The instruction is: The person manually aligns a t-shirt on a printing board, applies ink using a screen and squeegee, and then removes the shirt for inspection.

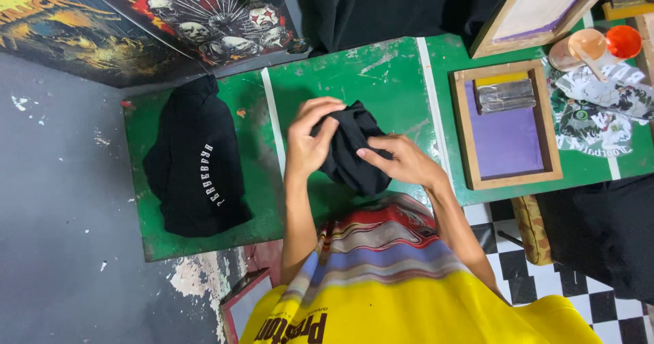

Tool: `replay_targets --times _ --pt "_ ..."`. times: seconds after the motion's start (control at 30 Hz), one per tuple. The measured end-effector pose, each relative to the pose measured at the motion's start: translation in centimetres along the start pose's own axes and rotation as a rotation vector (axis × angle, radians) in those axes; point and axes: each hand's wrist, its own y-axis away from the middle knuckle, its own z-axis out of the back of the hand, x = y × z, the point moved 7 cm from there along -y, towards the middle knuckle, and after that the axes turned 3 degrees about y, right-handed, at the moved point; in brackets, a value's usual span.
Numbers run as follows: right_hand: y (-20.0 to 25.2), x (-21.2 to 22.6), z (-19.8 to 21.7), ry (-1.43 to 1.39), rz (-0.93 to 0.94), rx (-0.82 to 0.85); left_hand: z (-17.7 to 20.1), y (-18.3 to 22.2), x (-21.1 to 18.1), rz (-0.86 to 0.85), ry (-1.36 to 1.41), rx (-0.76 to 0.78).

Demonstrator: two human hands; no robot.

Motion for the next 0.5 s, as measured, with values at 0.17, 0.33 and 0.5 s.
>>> replay_targets --times 0.17,0.33,0.5 --pt "0.8 -2.0 0.7 -0.299 -0.168 -0.09 -2.9 1.2 -0.1 0.122 0.074 0.189" --pt "1.3 -1.6 0.9 -0.541 -0.294 -0.104 -3.3 2.4 1.7 0.222 0.01 0.285" --pt "2.6 -3.2 1.7 -0.342 -0.281 -0.132 1.1 1.9 3.2 0.238 -0.006 0.129"
